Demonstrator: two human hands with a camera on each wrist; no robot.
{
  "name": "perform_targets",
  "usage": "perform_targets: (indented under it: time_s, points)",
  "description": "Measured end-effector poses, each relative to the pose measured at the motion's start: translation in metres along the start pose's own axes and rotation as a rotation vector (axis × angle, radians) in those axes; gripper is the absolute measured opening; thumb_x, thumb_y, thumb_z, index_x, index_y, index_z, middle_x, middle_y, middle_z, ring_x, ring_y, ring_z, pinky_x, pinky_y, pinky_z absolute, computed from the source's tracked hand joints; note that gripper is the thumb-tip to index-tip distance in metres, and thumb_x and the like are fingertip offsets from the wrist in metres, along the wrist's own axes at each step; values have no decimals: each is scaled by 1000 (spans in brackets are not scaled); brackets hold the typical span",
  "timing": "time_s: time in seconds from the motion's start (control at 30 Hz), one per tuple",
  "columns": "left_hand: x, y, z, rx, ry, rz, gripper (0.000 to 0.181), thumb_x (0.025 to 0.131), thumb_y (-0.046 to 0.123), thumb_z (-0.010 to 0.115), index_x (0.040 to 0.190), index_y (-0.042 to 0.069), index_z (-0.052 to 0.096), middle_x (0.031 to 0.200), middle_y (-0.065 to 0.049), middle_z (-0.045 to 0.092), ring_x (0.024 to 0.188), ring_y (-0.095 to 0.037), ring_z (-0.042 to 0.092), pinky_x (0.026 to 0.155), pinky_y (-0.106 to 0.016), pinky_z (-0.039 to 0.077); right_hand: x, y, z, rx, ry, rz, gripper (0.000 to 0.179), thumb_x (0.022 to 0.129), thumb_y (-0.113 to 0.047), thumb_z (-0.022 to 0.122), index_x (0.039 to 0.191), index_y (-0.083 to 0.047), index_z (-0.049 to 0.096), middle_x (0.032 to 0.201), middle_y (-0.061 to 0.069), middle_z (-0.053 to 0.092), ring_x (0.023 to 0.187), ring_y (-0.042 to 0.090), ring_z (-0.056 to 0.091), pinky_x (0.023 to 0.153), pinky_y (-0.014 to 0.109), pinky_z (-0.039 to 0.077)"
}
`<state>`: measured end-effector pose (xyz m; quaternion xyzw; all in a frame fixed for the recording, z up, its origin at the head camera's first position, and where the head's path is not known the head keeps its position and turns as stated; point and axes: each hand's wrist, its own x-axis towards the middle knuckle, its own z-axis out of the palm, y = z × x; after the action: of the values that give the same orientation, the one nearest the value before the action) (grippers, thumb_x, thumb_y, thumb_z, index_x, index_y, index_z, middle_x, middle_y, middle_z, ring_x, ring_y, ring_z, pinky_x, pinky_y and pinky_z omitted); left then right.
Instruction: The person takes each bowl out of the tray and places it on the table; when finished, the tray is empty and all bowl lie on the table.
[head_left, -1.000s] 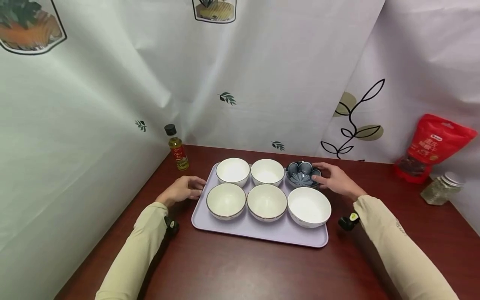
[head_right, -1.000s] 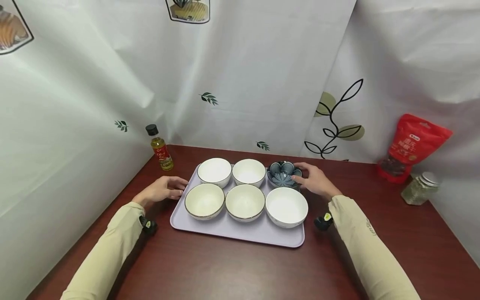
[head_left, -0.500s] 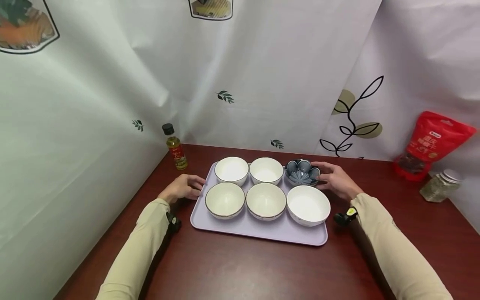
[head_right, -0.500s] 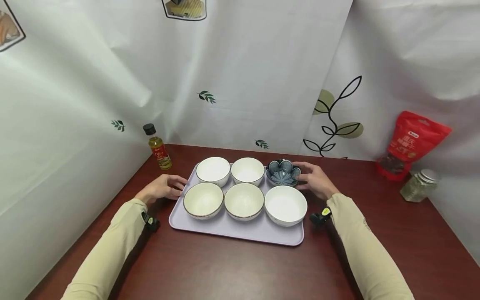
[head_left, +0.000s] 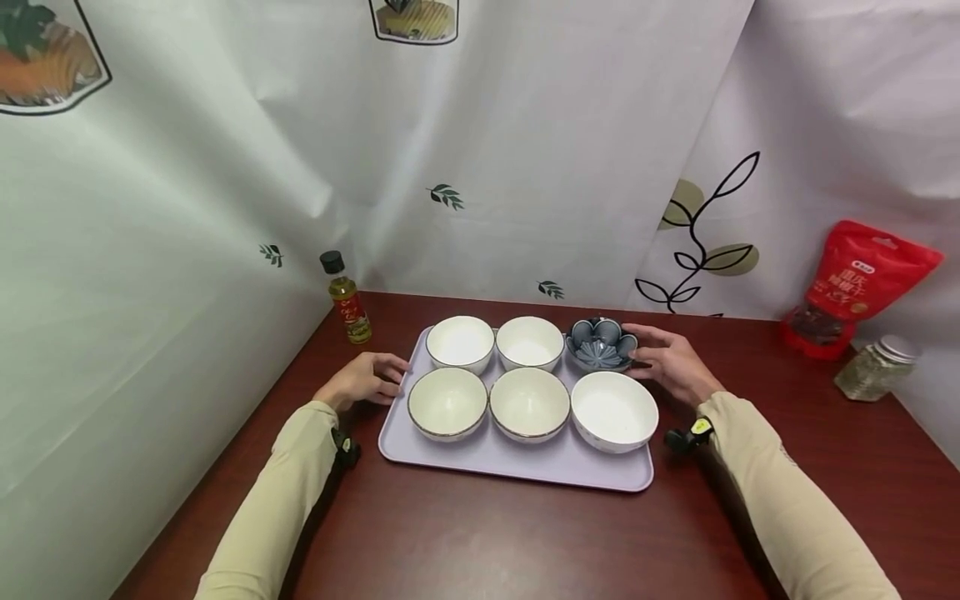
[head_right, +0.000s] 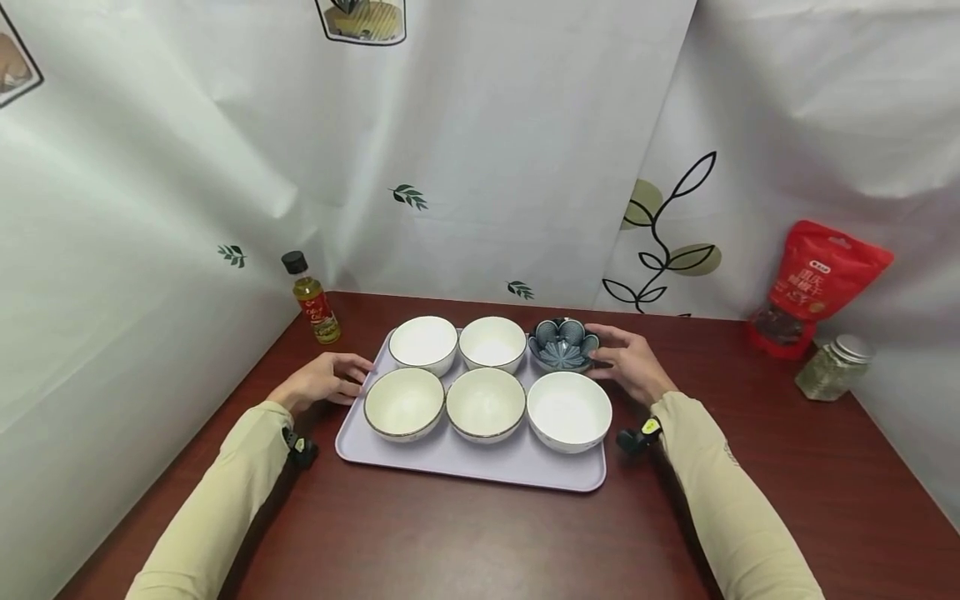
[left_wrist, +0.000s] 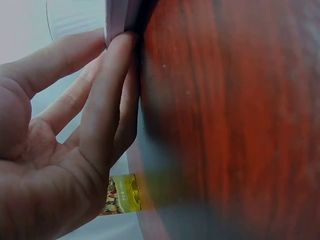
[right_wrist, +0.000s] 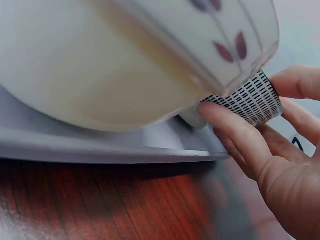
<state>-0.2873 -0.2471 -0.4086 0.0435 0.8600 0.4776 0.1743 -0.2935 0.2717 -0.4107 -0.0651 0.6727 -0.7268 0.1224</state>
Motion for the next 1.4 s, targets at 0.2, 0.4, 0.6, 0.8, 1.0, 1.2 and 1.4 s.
perform_targets:
  time_s: [0.2,0.4,0.6,0.8,1.0,1.2,1.4]
  points:
    - [-1,1,3,-10,-8,-9,48,84,-6,72,130,-2,60,102,-13,63,80,-15,65,72,-34,62,-6,-5,-9,108,10,-60,57,96,9,51,150,-1,37,123,4,54,94,14,69,81,37,62]
    - [-2,4,2,7,-3,-7,46,84,-7,72,129,-2,60,101,-13,62,79,-15,64,70,-33,62,-17,-13,-23,210,38,-121,54,95,12,50,147,-3,43,126,3,57,99,16,71,79,41,62]
    - [-2,5,1,4,-18,-19,46,85,-7,71,129,-2,60,101,-13,62,78,-15,65,70,-33,62,-30,-14,-33,298,117,-150,49,95,15,48,138,-8,53,119,4,59,93,19,73,76,41,62]
    - [-2,4,0,13,-14,-16,46,85,-7,71,130,-2,59,101,-13,62,79,-16,64,71,-33,62,-32,-12,-34,398,216,-166,46,92,19,46,128,-8,57,102,6,65,84,21,74,73,42,63]
    - [-1,6,1,12,-16,-17,46,85,-6,71,129,-1,60,100,-12,62,79,-16,64,71,-33,62,-28,-10,-31,483,313,-129,52,91,21,43,134,-6,52,107,4,66,85,19,73,72,41,63]
    - [-1,6,2,13,-13,-17,45,85,-8,70,129,-1,60,100,-11,61,79,-16,64,71,-33,62,-20,-9,-24,474,382,-77,65,91,21,44,149,-4,31,127,6,50,86,13,72,70,39,63]
    - [-2,8,0,20,-10,-15,45,86,-7,69,130,-1,59,101,-11,61,80,-16,63,71,-32,62,-12,-6,-20,457,440,-68,70,89,21,49,151,-5,30,143,11,43,83,10,72,70,36,63]
